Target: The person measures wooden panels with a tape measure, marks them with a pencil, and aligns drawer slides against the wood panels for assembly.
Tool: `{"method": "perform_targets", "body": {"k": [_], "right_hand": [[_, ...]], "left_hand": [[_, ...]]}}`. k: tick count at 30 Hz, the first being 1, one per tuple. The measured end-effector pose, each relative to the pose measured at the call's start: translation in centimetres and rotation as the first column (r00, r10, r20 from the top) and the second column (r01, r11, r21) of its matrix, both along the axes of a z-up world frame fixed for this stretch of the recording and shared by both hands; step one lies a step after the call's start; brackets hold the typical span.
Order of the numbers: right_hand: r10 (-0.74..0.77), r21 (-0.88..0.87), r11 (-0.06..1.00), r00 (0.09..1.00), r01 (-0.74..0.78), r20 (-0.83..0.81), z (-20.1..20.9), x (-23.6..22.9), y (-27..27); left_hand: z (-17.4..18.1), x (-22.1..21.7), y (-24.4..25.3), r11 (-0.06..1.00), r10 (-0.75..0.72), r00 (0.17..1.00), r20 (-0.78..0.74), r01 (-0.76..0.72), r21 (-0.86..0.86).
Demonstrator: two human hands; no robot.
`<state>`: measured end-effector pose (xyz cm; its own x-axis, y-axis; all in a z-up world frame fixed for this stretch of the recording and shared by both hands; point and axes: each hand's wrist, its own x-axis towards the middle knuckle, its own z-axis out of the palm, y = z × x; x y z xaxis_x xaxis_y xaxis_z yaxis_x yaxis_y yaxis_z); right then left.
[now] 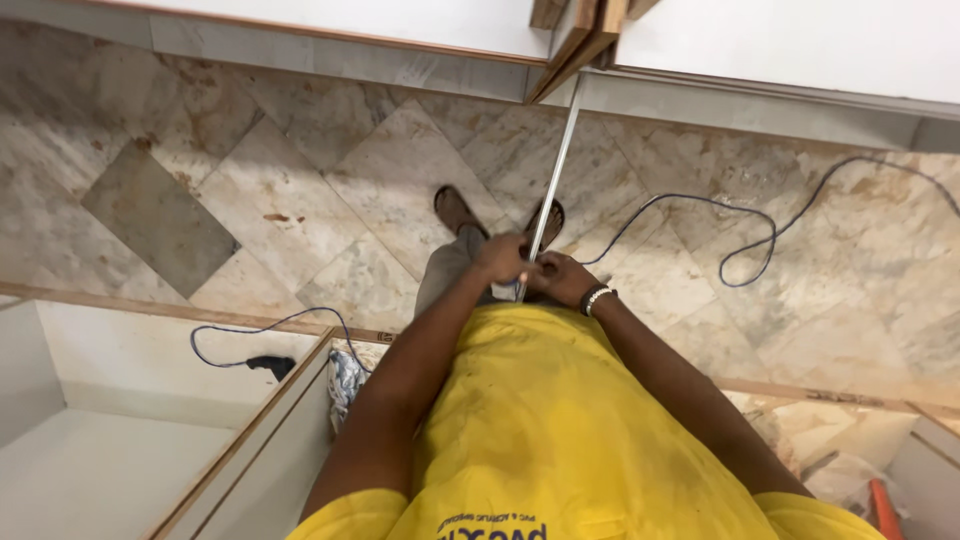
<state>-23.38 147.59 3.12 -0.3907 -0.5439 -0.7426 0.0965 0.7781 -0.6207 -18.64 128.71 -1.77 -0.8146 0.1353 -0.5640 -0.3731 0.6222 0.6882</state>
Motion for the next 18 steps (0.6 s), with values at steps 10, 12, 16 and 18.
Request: {"method": "perform_targets", "body": {"k": [10,12,16,18], "right_hand": [[-0.028,-0.113,0.993,0.999,0.024,-0.034,-3.4,2.5,-14.3],[-0.024,-0.101,0.995,0.999,0.02,-0.039,-2.7,3.9,-19.5],[-0.161,-0.217,0.952,0.956,0.216,0.245,-1.2,7.3,-31.5],[-0.104,-0.327,0.921,0.942,0.212,0.319,0.4,9.5,-37.4]], "left_hand": [[5.3,12.9,-10.3,0.949,0.316,0.949,0.01,-0.316,0.023],[5.6,16.2,-13.2,0.898,0.436,0.892,-0.121,-0.44,-0.005],[5.4,22.8,-22.3,0.764,0.634,0.723,-0.275,-0.641,0.073],[5.0,26.6,-28.1,0.678,0.732,0.669,-0.127,-0.7,0.223]]}}
